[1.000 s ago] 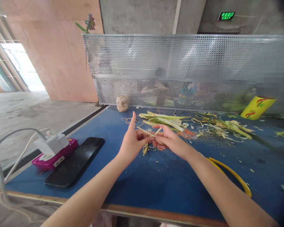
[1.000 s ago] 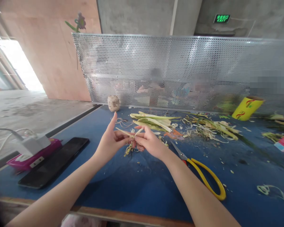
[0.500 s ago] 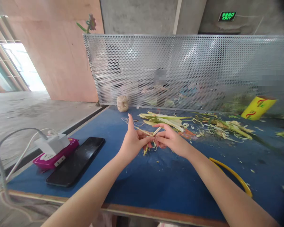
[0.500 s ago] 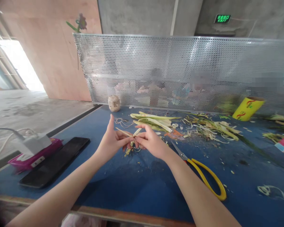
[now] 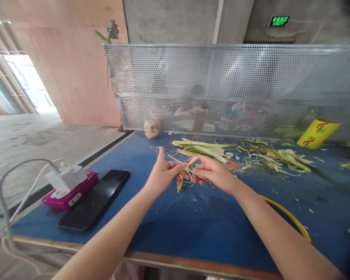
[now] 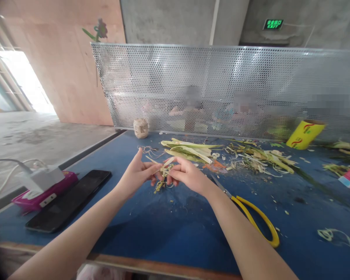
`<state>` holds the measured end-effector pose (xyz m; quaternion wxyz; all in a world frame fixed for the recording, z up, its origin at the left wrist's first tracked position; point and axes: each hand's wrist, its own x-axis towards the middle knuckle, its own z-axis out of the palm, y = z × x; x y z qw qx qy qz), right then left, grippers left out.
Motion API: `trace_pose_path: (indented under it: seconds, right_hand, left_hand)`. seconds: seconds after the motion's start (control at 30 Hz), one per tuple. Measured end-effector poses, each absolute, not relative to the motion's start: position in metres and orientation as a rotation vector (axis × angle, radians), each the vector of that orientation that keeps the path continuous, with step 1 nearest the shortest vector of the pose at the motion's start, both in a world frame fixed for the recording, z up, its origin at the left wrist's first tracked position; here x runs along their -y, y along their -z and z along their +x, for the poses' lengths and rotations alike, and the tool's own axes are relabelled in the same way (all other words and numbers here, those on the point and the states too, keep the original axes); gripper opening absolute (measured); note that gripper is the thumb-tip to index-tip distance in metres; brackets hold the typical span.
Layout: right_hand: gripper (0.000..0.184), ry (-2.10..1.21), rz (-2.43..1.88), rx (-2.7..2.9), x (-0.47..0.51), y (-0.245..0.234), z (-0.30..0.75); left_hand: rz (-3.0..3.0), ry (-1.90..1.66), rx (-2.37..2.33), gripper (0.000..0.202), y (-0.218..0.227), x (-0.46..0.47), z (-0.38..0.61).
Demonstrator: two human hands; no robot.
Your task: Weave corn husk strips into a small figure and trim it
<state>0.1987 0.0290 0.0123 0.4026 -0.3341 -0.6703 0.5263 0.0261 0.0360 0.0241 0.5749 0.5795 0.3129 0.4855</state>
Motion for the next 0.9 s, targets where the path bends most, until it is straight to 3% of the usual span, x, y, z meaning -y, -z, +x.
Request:
trace_pose_path:
  seconds: [0.2,0.4,0.9]
  right_hand:
    - [0.03,-1.396,-0.805,1.651,-0.027,-0.015,0.197]
    - [0.025,-1.622,-0.77,1.402,-0.026,-0.008,0.186]
    - [0.025,-1.417,-0.917,1.459,-0.024,-0.009,0.178]
  left_hand:
    - [1.346,-1.233,-0.76,0.109,-0.024,-0.036,0.027]
    - [1.363,-1.237,-0.715,0.107,-0.022,-0.035,0.027]
    - [1.504,-1.232,-0.715,0.094,-0.023,-0.034,0.023]
